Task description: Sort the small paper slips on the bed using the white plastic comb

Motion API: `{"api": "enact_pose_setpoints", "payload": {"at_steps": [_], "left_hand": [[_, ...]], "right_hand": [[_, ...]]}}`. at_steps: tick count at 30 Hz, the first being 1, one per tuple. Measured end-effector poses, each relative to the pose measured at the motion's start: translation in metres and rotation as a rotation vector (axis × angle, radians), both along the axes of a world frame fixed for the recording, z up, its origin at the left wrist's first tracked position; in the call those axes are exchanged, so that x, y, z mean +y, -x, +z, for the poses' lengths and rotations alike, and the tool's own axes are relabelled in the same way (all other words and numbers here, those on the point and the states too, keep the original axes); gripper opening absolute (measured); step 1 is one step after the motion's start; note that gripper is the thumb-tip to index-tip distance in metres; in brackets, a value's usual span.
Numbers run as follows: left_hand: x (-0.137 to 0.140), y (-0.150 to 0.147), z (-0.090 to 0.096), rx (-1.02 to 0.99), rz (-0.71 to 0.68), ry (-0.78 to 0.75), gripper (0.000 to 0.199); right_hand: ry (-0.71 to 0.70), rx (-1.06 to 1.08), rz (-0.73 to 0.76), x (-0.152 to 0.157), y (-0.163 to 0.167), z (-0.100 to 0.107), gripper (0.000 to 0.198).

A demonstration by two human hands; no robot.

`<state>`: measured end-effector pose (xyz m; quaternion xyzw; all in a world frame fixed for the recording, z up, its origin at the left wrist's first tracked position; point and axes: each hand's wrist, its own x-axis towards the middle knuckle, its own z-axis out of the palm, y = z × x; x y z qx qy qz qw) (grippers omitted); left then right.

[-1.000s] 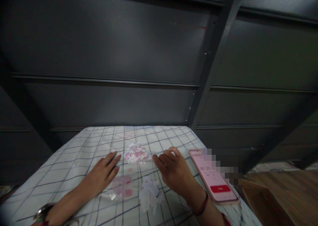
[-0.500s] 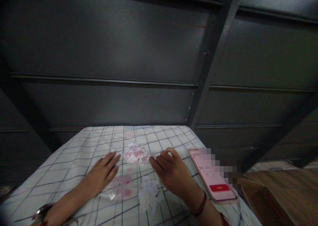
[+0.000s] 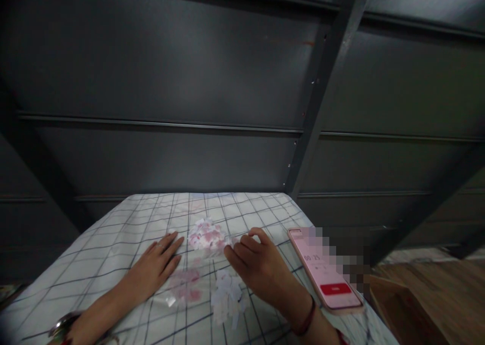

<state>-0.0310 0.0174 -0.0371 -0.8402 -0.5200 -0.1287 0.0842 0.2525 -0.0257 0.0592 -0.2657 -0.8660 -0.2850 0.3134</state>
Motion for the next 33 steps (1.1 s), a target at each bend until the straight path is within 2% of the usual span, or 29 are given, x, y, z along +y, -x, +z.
{"api": "enact_pose_setpoints", "payload": {"at_steps": [4, 10, 18, 24, 29, 33], "left_hand": [[-0.0003, -0.0005, 0.0012, 0.018, 0.008, 0.011, 0.042], [0.0011, 0.0007, -0.0032, 0.000, -0.012, -0.034, 0.042], [0.0013, 0.0012, -0.0041, 0.019, -0.017, -0.052, 0.043], [0.0020, 0.0016, -0.0068, -0.017, -0.012, -0.052, 0.043], [0.0010, 0.0008, -0.0041, -0.020, -0.012, -0.015, 0.042], [0.0008, 0.0012, -0.0053, -0.044, -0.017, -0.039, 0.041]], "right_hand": [[0.019, 0.028, 0.043, -0.0019, -0.0013, 0.0031, 0.024], [0.003, 0.017, 0.004, 0.0013, -0.0039, 0.0008, 0.028], [0.052, 0.045, 0.066, -0.0015, -0.0028, 0.0023, 0.027], [0.003, 0.042, 0.017, 0.0039, 0.0009, -0.0052, 0.026], [0.037, 0.051, 0.045, 0.0016, -0.0014, -0.0006, 0.028], [0.019, 0.054, -0.010, 0.0005, -0.0037, 0.0004, 0.030]]}}
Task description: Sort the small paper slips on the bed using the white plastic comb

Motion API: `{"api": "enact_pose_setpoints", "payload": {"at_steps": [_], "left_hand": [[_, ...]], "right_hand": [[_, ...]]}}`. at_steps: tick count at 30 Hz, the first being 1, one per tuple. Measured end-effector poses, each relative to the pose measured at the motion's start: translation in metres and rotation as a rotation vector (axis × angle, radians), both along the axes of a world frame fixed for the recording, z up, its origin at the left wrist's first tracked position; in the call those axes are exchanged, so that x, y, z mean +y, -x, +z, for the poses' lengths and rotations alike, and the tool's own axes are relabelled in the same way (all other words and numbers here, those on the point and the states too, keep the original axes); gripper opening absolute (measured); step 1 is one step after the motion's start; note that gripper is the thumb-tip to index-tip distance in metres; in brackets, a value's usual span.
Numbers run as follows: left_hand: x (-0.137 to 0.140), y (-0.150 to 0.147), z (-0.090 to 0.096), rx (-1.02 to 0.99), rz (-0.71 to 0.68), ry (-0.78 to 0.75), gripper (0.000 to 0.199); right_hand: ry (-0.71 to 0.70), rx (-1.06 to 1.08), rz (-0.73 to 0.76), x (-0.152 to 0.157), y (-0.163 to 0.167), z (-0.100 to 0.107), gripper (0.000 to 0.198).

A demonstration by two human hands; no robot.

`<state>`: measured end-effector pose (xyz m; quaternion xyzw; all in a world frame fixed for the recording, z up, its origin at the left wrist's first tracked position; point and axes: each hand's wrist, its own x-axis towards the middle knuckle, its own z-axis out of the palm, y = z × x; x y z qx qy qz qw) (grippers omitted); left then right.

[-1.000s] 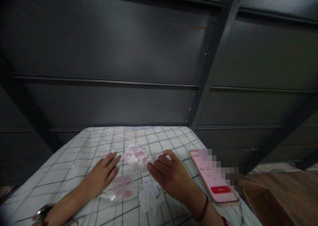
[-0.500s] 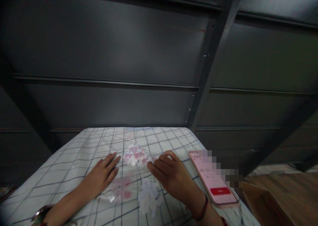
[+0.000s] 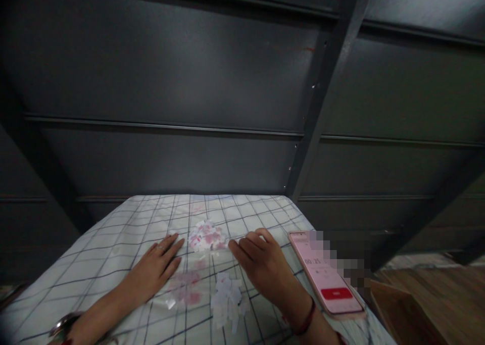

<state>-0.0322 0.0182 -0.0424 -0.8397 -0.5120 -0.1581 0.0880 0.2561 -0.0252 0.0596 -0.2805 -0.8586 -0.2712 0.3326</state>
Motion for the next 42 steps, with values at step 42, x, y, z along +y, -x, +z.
{"api": "enact_pose_setpoints", "payload": {"at_steps": [42], "left_hand": [[-0.002, 0.000, 0.002, -0.006, 0.001, 0.015, 0.041]], "right_hand": [[0.045, 0.018, 0.011, 0.004, -0.004, -0.003, 0.024]]}}
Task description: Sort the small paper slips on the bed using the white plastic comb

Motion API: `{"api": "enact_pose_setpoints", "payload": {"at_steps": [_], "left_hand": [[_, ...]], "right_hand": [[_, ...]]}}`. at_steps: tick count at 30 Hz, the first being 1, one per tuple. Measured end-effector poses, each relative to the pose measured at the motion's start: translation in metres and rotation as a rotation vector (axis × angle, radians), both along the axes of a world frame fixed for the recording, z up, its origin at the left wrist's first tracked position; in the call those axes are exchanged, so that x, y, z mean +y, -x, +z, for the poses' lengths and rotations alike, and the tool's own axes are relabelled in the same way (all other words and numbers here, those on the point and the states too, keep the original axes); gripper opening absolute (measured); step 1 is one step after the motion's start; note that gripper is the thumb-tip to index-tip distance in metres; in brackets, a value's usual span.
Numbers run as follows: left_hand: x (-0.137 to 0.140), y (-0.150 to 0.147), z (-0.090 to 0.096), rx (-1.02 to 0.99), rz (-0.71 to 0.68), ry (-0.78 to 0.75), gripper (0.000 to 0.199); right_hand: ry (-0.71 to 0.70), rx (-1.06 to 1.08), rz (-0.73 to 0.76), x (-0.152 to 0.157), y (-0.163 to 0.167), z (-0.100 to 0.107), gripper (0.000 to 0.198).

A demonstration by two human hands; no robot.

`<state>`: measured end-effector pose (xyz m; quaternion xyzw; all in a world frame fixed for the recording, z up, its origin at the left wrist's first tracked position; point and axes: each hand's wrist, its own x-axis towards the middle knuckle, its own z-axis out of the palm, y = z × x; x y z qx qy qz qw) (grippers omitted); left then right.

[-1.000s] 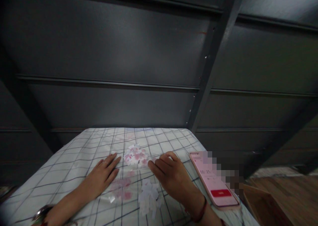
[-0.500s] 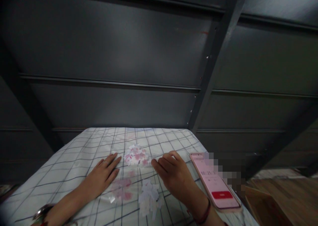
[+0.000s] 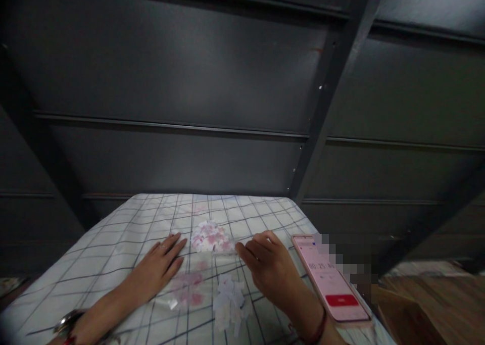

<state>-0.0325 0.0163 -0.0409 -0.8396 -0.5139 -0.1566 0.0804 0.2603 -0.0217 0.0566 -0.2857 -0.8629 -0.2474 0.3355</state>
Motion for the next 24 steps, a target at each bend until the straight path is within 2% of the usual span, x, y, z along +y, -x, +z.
{"api": "enact_pose_setpoints", "payload": {"at_steps": [6, 12, 17, 24], "left_hand": [[-0.002, -0.003, 0.007, 0.010, 0.016, 0.048, 0.042], [-0.001, -0.002, 0.006, 0.016, 0.033, 0.058, 0.042], [0.001, 0.001, 0.006, -0.038, 0.038, 0.078, 0.042], [0.000, 0.003, 0.016, -0.047, 0.049, 0.138, 0.044]], "right_hand": [[0.031, 0.001, 0.078, -0.005, 0.005, 0.003, 0.025], [-0.010, 0.010, 0.005, -0.002, 0.008, -0.001, 0.027], [0.037, 0.025, 0.126, -0.008, 0.019, -0.002, 0.025], [0.039, 0.029, 0.046, -0.005, -0.008, 0.005, 0.025]]}}
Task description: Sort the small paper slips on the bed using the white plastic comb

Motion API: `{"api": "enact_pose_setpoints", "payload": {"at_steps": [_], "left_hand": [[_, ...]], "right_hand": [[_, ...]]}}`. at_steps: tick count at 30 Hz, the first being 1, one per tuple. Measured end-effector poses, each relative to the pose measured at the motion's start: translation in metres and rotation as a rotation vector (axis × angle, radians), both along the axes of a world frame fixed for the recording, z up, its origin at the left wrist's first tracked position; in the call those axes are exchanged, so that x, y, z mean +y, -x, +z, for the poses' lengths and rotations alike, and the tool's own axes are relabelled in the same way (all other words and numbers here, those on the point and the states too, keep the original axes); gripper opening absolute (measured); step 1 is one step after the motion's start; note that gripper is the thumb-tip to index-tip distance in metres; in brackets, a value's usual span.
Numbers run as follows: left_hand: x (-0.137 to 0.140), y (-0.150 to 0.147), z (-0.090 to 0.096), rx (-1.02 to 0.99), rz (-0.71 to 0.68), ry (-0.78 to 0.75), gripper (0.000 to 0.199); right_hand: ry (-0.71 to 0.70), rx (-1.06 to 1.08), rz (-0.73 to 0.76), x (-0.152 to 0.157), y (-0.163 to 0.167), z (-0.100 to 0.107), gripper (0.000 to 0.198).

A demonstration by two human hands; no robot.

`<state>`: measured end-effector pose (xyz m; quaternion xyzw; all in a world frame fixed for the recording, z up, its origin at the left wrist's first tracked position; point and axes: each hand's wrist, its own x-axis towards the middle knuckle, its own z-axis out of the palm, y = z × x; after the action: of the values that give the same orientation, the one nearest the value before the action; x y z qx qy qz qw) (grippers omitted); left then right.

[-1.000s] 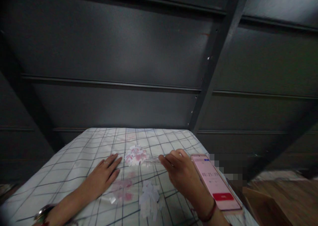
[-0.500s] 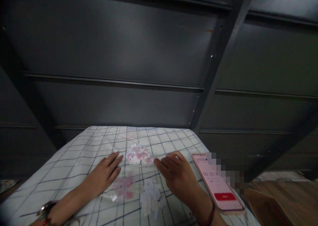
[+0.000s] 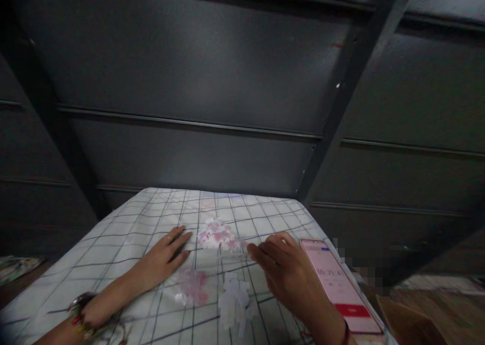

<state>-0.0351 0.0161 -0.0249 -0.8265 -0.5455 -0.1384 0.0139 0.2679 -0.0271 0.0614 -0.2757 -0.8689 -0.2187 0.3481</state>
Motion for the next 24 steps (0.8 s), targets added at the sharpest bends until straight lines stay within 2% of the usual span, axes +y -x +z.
{"api": "enact_pose_setpoints", "payload": {"at_steps": [5, 11, 14, 19, 24], "left_hand": [[0.000, 0.005, -0.002, 0.037, 0.052, -0.017, 0.045], [-0.002, 0.009, 0.006, 0.129, 0.279, 0.028, 0.046], [-0.002, 0.008, 0.010, 0.169, 0.350, 0.041, 0.046], [-0.005, 0.005, 0.015, 0.216, 0.370, 0.067, 0.047], [-0.007, 0.002, 0.020, 0.256, 0.365, 0.065, 0.047]], "right_hand": [[0.080, -0.059, 0.030, 0.002, -0.009, 0.005, 0.023], [0.124, -0.049, 0.117, -0.004, 0.006, -0.005, 0.025], [0.101, -0.018, 0.118, -0.004, 0.005, -0.004, 0.027], [0.055, -0.016, 0.047, 0.000, -0.003, 0.003, 0.023], [0.110, -0.052, 0.101, -0.003, 0.008, -0.005, 0.022]]}}
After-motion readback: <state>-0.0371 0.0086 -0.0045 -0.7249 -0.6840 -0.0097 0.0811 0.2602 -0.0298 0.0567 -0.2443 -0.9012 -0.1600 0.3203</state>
